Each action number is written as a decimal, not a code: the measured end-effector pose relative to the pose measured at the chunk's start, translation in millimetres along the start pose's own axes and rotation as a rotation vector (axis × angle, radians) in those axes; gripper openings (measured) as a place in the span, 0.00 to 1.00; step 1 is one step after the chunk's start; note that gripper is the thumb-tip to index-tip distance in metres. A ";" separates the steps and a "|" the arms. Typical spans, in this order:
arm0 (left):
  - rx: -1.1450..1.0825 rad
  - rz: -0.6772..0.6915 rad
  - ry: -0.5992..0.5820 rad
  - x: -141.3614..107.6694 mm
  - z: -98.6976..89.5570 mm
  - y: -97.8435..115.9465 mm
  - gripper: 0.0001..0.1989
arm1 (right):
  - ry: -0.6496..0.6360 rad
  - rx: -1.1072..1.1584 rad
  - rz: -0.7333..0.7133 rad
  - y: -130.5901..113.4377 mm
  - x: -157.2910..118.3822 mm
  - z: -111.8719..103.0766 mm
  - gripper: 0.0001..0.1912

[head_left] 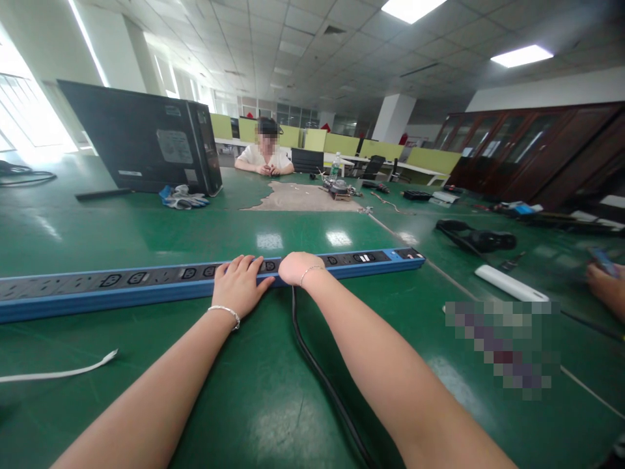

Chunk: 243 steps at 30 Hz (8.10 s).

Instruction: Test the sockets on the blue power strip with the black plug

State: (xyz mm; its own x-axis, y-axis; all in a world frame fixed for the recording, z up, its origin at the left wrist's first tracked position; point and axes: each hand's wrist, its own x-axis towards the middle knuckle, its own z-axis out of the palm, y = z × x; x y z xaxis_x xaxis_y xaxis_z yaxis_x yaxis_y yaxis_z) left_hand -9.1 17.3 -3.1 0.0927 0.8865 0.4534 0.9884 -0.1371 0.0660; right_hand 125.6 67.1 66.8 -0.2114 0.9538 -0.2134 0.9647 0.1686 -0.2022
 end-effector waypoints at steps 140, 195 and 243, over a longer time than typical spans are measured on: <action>-0.202 -0.133 -0.110 5.8 -28.8 -55.2 0.22 | 0.671 0.031 -0.392 68.6 -4.9 69.3 0.23; -0.028 -0.118 -0.035 -13.0 -18.4 -46.8 0.18 | 0.680 0.053 -0.383 66.9 -4.1 70.2 0.23; -0.151 -0.329 -0.155 -29.9 -53.2 -166.6 0.24 | 0.678 0.046 -0.385 69.0 -2.9 70.3 0.22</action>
State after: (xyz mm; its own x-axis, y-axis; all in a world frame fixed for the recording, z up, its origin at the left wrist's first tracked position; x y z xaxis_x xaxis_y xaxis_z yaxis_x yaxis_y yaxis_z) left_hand -182.9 -9.9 19.6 -0.1978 0.9486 0.2471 0.9405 0.1125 0.3207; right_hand 181.8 58.5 -13.8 -0.3739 0.7763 0.5074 0.8321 0.5225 -0.1862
